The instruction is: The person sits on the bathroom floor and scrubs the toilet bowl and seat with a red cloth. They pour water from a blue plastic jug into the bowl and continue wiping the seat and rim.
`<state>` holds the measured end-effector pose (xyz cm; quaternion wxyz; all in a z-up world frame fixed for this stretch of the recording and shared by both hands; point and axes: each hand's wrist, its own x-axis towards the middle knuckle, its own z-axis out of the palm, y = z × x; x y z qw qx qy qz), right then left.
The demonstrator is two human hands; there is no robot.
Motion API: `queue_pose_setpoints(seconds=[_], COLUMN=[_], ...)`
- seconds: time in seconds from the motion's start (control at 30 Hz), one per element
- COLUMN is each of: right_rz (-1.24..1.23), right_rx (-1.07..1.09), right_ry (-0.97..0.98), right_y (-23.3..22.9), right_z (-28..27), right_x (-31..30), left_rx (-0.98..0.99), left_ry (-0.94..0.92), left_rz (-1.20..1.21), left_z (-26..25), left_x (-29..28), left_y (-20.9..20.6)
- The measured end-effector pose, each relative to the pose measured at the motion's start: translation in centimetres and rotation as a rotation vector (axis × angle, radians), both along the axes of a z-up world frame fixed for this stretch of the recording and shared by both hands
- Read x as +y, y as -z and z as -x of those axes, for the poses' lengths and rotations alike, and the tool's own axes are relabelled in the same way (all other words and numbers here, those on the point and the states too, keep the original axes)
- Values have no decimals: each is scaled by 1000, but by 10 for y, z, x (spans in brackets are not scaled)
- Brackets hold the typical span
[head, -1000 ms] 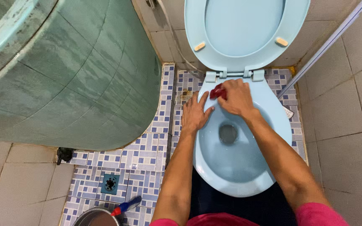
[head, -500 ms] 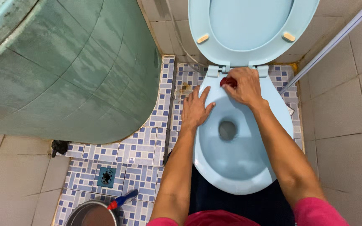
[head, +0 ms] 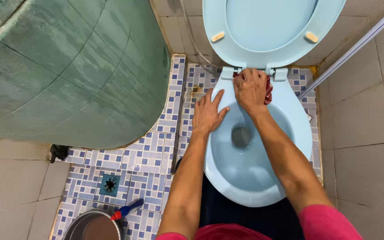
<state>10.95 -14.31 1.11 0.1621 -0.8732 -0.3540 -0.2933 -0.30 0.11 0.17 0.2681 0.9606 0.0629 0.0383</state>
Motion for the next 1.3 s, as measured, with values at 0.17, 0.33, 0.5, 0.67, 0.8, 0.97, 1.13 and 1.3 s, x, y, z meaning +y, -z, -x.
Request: queue_pose_setpoints(seconds=[0.17,0.33,0.5,0.67,0.8,0.97,1.13,1.3], right_rz=[221,457,602,572,640,427,468,681], right_rx=[-17,-62,-57,-26,-31,9,120,-5], right_ry=[-107,-78,-1,-22,59,-18,-73,41], right_y=[-16,-20,-8,-2,4,-1,6,1], right_z=[20,26,19,12,18,17,21,13], right_x=[-16,-7,-1,0,5,-6,-6,-8], left_rx=[9,-47,-42,-43,-191,-61,-59,-121], left_ry=[8,5,9,-3,35,75,57,73], left_rz=[-3,-5,-33,-46,-200,-180,-127,-143], left_z=[1,0,0,-3,-6,-20,-18,-17], left_x=[-1,1,2,-2,-1,-3,-1,-3], left_y=[0,0,0,8,20,18,20,13])
